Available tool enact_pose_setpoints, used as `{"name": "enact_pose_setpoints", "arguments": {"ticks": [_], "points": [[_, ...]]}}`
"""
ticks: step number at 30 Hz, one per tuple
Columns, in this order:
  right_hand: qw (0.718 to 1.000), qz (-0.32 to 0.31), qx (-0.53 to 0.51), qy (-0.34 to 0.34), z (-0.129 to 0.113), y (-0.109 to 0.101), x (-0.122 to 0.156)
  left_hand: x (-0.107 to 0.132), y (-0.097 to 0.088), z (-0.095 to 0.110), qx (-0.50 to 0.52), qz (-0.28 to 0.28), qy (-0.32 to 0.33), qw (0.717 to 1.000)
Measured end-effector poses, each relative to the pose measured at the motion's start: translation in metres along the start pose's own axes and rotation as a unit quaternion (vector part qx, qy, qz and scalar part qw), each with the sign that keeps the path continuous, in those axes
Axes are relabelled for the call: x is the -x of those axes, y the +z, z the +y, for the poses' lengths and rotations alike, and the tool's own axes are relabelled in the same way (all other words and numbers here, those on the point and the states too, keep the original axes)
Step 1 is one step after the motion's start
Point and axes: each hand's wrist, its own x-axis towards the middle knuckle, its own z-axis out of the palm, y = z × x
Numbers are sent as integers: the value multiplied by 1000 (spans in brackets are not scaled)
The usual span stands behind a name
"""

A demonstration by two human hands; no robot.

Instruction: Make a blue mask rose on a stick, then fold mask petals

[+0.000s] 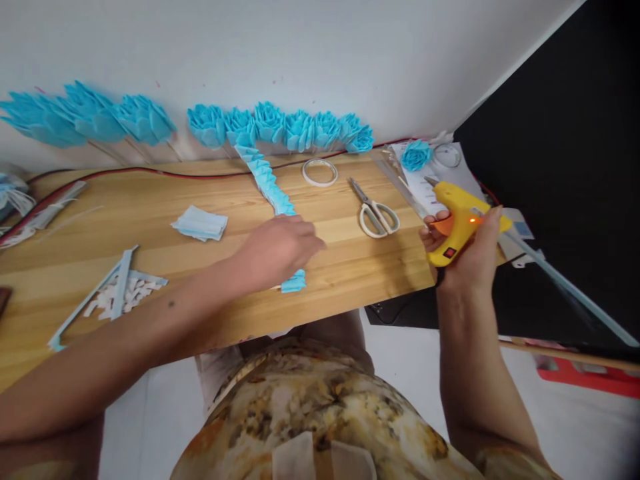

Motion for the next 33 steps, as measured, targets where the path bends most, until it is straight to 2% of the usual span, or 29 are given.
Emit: {"name": "enact_pose_setpoints", "arguments": {"ticks": [2, 5, 6, 8, 10, 13, 16, 21, 23, 29, 33], "points": [[1000, 16, 5, 12, -6, -7, 0, -37, 6, 12, -36, -55, 30, 997], [999, 17, 10, 27, -8, -16, 4, -88, 28, 20, -69, -70, 66, 993], [999, 11, 10, 34, -8, -19, 6, -102, 37, 21, -79, -77, 58, 992], [999, -5, 13, 43, -8, -25, 7, -120, 51, 22, -100, -83, 29, 991], [999, -24, 16, 44, -8, -29, 7, -128, 60, 22, -113, -83, 5, 990], [998, -41, 15, 37, -7, -35, 3, -123, 65, 22, -114, -84, 0, 990], [998, -41, 17, 33, -5, -39, -1, -106, 64, 23, -108, -90, -2, 990], [997, -66, 25, 37, 1, -35, -3, -74, 52, 29, -86, -149, -17, 985], [995, -90, 35, 36, 3, -29, -2, -68, 45, 27, -84, -156, -40, 983], [983, -154, 61, 75, 26, -5, -24, -74, 36, 7, -91, -147, -110, 979], [978, -158, 82, 106, 50, 8, -49, -72, 26, -9, -75, -125, -119, 982]]}}
